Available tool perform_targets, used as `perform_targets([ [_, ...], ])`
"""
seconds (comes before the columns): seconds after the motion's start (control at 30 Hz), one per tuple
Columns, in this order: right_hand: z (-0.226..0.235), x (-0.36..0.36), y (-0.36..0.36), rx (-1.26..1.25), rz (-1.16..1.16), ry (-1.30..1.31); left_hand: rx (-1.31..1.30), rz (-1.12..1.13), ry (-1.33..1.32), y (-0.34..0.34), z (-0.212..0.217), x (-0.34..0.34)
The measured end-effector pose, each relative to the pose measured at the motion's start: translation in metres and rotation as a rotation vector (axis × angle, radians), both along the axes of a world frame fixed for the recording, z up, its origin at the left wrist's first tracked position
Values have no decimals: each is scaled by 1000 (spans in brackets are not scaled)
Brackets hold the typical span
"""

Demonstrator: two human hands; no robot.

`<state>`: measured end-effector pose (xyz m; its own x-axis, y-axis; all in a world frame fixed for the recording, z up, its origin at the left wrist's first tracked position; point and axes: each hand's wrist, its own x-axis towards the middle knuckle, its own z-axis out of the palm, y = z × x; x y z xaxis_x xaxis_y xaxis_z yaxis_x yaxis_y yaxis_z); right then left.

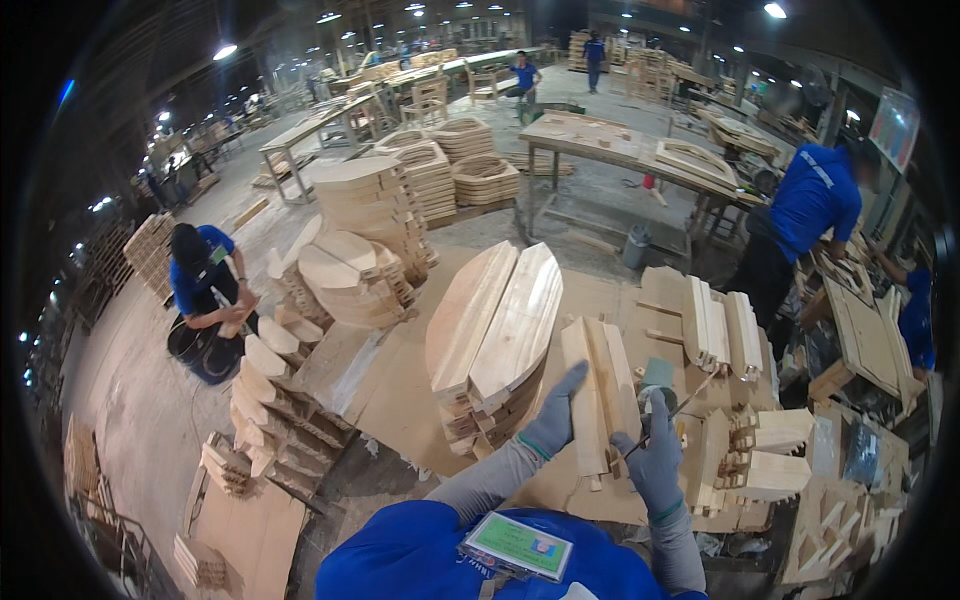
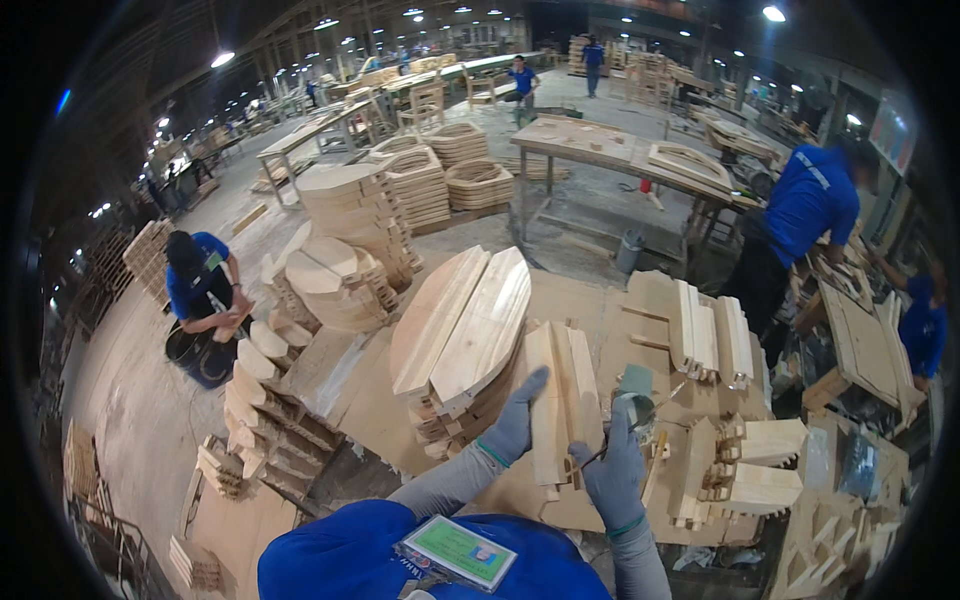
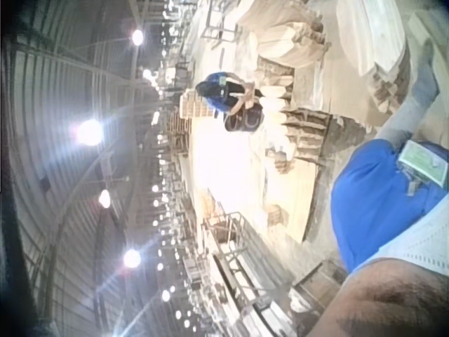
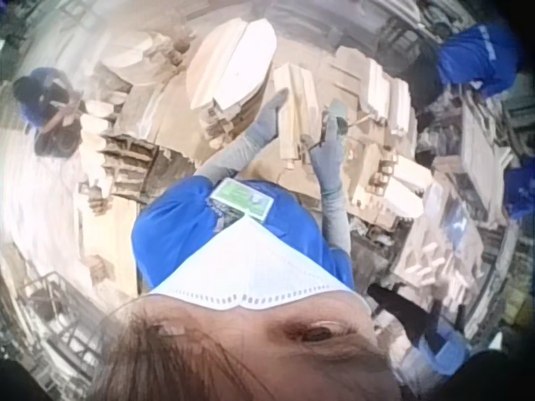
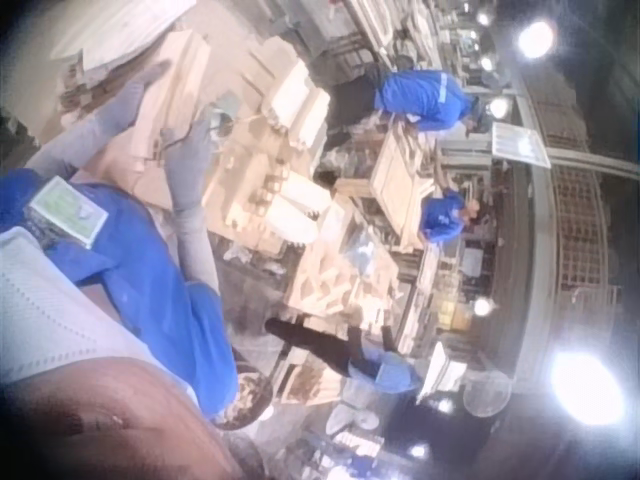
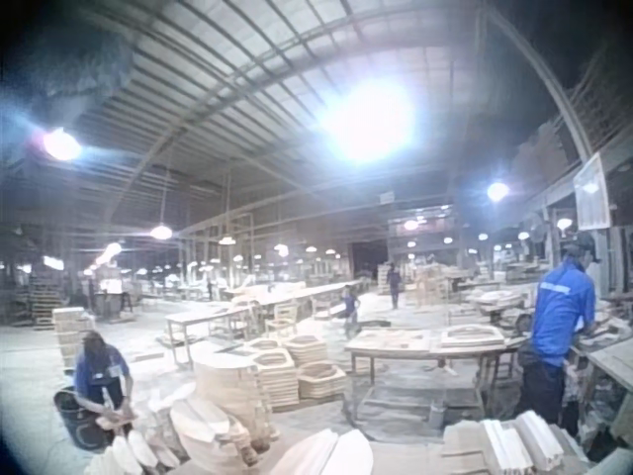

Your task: The person repeatedly picks up small wooden pieces, applies glue to specific areas using a brush, and places them on a workbench. The process is repeated for multiple pieces in a workshop setting.

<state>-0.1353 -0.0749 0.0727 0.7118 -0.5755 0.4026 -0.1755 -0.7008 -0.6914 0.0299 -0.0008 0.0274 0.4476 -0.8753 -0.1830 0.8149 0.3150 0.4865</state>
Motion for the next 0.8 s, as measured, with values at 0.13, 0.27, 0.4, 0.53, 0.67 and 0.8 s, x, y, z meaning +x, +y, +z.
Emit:
perform_targets([
  [0.13, 1, -9, -9, -115, 234, 74, 13, -116, -15, 2, -8, -2],
  [0.27, 8, -19, -49, 568, 333, -37, 40, -159, -199, -12, 4, -11],
  [0.4, 7, -1, -80, 765, 221, -438, -78, -224, -472, -30, 23, -33],
  [0.53, 42, 4, -80, 864, 276, -355, 26, -345, -625, -33, 37, -53],
  [0.67, 40, -15, -90, 696, 333, -270, 111, -396, -638, -36, 32, -62],
  [0.8, 42, -22, -88, 820, 329, -421, 127, -441, -638, -37, 32, -68],
])
